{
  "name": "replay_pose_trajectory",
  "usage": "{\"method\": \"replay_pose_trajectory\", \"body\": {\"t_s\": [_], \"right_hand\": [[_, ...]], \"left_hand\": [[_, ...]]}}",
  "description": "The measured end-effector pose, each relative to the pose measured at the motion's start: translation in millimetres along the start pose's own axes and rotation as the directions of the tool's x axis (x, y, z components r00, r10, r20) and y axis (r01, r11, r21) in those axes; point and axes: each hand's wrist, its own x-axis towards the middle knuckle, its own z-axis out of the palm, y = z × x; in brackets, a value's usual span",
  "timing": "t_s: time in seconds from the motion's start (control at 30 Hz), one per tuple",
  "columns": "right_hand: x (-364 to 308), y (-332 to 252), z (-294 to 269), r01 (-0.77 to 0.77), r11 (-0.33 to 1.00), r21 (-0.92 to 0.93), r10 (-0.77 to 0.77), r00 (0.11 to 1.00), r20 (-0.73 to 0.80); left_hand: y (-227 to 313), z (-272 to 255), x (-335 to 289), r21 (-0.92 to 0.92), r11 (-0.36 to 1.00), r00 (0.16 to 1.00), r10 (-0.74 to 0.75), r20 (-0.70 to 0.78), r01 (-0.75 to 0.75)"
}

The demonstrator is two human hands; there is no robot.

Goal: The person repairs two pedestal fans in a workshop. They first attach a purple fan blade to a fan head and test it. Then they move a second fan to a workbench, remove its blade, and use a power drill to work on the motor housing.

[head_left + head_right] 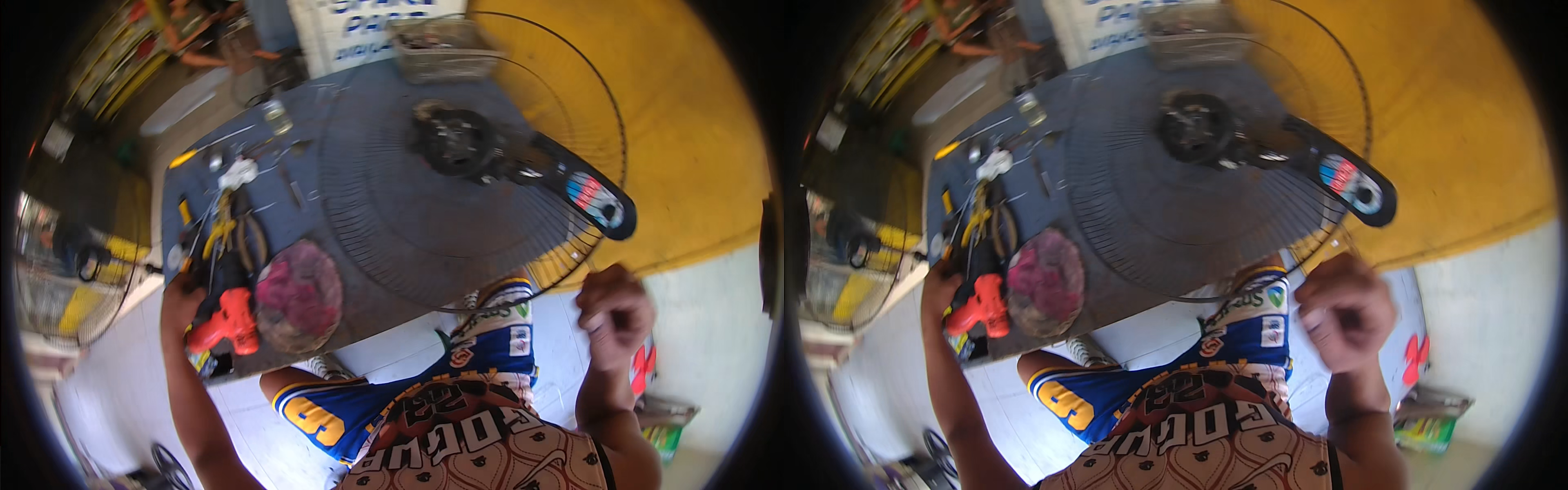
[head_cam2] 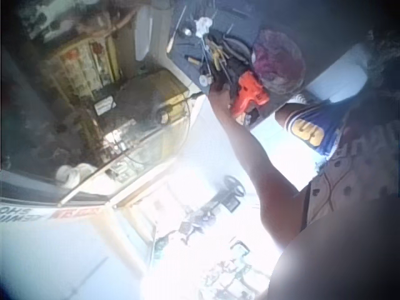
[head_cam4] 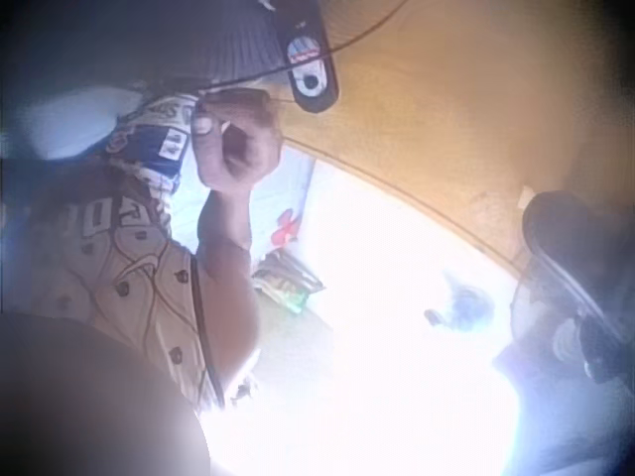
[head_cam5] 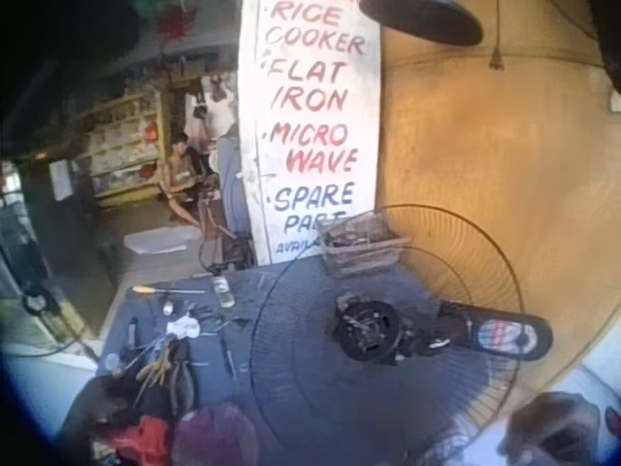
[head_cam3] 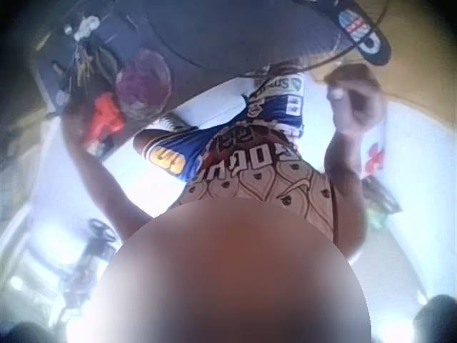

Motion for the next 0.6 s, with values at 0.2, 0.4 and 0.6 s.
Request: {"method": "replay_pose_trajectory", "body": {"t_s": [0.2, 0.4, 0.6], "right_hand": [[10.6, 52.2, -12.6, -0.042, 0.989, 0.143, 0.110, 0.853, -0.511], [7.6, 85.0, 14.0, -0.211, 0.895, 0.392, 0.359, 0.863, -0.356], [36.0, 105.3, 15.8, -0.176, 0.538, 0.825, 0.533, 0.829, -0.170]], "left_hand": [[15.8, -31.4, -8.7, -0.617, 0.702, 0.928, -0.344, 0.145, 0.357], [140.2, -29.7, -40.7, -0.742, 0.661, 0.986, -0.016, -0.164, -0.113], [344.9, -18.3, -23.6, 0.108, 0.687, 0.683, 0.726, -0.081, -0.718]]}}
